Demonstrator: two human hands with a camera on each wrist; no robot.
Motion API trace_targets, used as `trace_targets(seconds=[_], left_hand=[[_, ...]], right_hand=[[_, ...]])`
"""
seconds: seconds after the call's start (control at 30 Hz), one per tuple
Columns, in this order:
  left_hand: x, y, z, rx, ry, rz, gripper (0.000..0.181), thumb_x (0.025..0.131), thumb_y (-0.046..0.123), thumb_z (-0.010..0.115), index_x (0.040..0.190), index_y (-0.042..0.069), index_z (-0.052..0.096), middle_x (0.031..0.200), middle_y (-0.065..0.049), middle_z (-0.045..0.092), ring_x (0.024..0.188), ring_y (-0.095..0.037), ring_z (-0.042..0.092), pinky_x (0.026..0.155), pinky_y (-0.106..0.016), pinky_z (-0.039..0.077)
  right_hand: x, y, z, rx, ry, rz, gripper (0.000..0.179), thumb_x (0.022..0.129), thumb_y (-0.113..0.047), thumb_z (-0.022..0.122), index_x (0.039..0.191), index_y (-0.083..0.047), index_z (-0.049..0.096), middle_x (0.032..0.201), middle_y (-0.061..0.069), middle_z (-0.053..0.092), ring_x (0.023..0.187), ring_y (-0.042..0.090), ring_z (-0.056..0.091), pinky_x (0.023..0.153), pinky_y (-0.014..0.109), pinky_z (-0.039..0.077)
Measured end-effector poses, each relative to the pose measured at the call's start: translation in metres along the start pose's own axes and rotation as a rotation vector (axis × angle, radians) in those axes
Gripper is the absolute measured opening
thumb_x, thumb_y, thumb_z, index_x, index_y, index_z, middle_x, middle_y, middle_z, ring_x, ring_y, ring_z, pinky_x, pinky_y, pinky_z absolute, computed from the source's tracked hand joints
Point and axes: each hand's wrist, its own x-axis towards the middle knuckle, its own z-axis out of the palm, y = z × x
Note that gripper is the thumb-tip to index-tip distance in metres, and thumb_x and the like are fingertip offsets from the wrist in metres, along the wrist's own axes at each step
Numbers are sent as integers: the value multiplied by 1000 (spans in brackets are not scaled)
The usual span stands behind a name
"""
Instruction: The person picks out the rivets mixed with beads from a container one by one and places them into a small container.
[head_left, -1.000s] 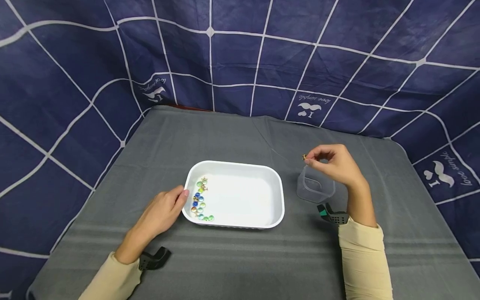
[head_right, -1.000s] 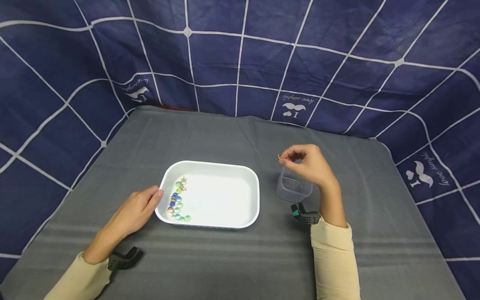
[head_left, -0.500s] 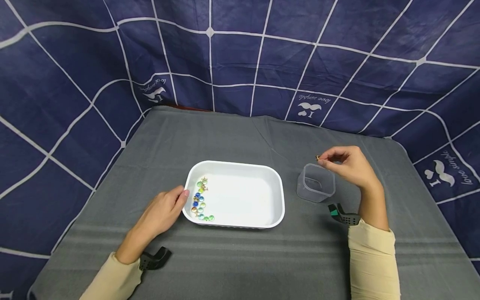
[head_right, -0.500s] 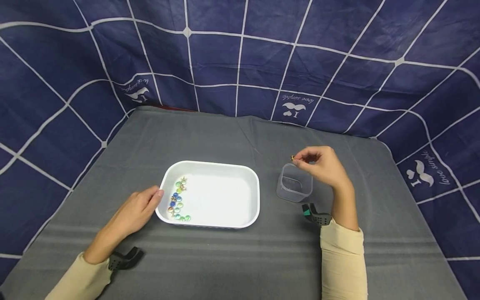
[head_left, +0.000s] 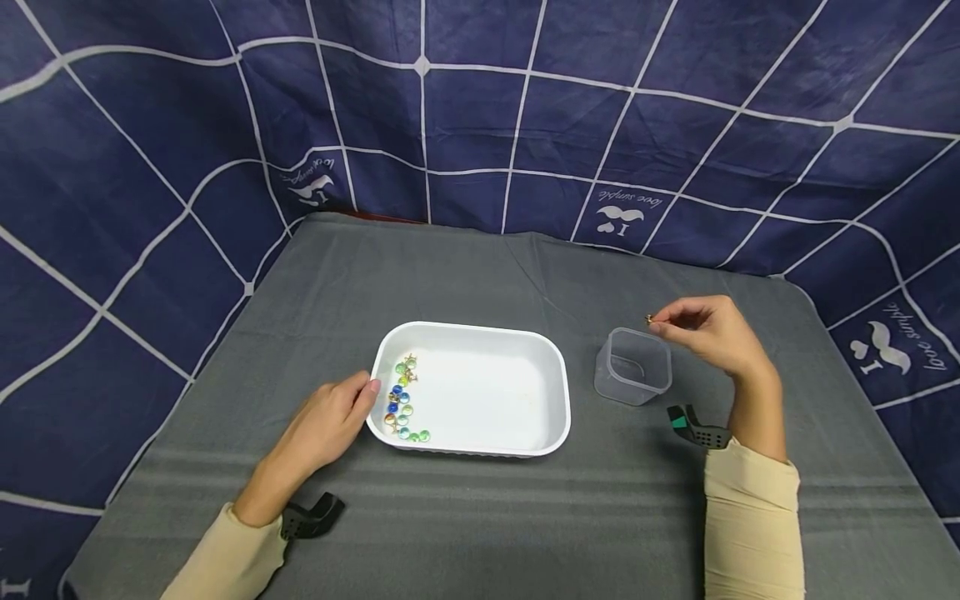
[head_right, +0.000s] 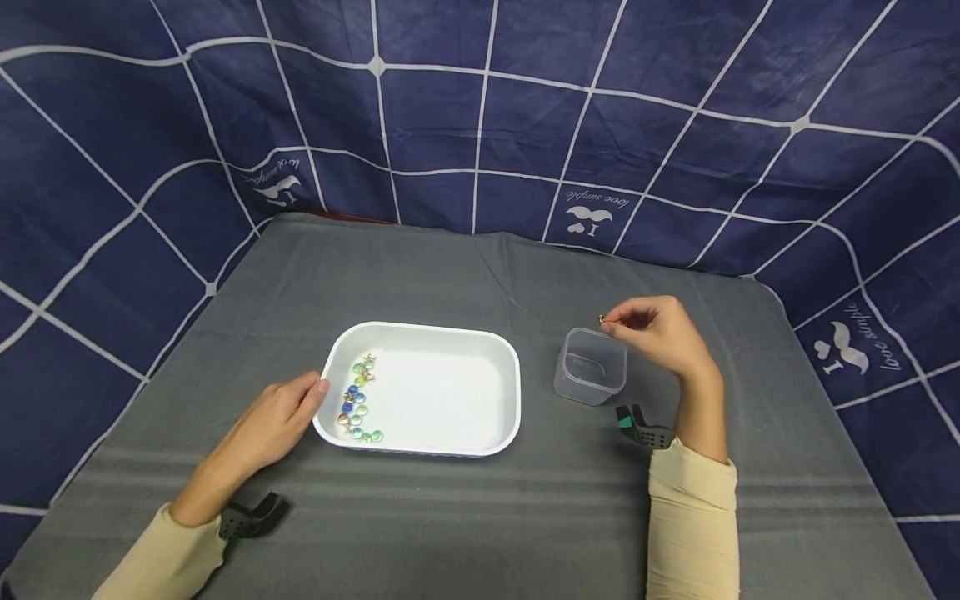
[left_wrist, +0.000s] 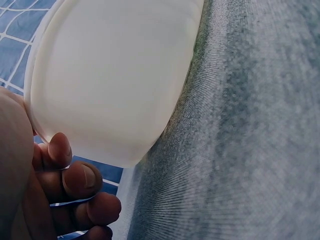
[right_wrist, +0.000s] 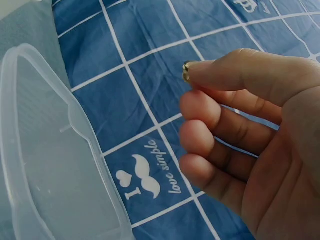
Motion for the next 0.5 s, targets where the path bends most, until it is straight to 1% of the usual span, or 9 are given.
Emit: trace_targets(seconds=[0.1,0.27,0.5], left_hand=[[0,1,0,-1,-3,-3,26,105,20,49,80,12,49,62,5,34,52,-11,34,49,-29,28],[1,1,0,0,0,-1,27,105,19,49,79,12,49,62,5,34,52,-10,34,49,-29,28],[0,1,0,-4,-6,-17,26,105,20,49,80,11,50,62,4,35,53,-10,35,49,-29,28]], right_hand=[[-1,3,-2,-19,-6,23,6,83,9,71,89,6,73,79,3,71,65,3,60,59,16,47],[-1,4,-4,-47,-2,37,5,84,9,71,88,6,72,75,-3,68,63,2,57,58,16,45],[0,-5,-1,-50,10,14,4,84,12,70,87,11,70,74,-2,68,63,2,57,58,15,45]])
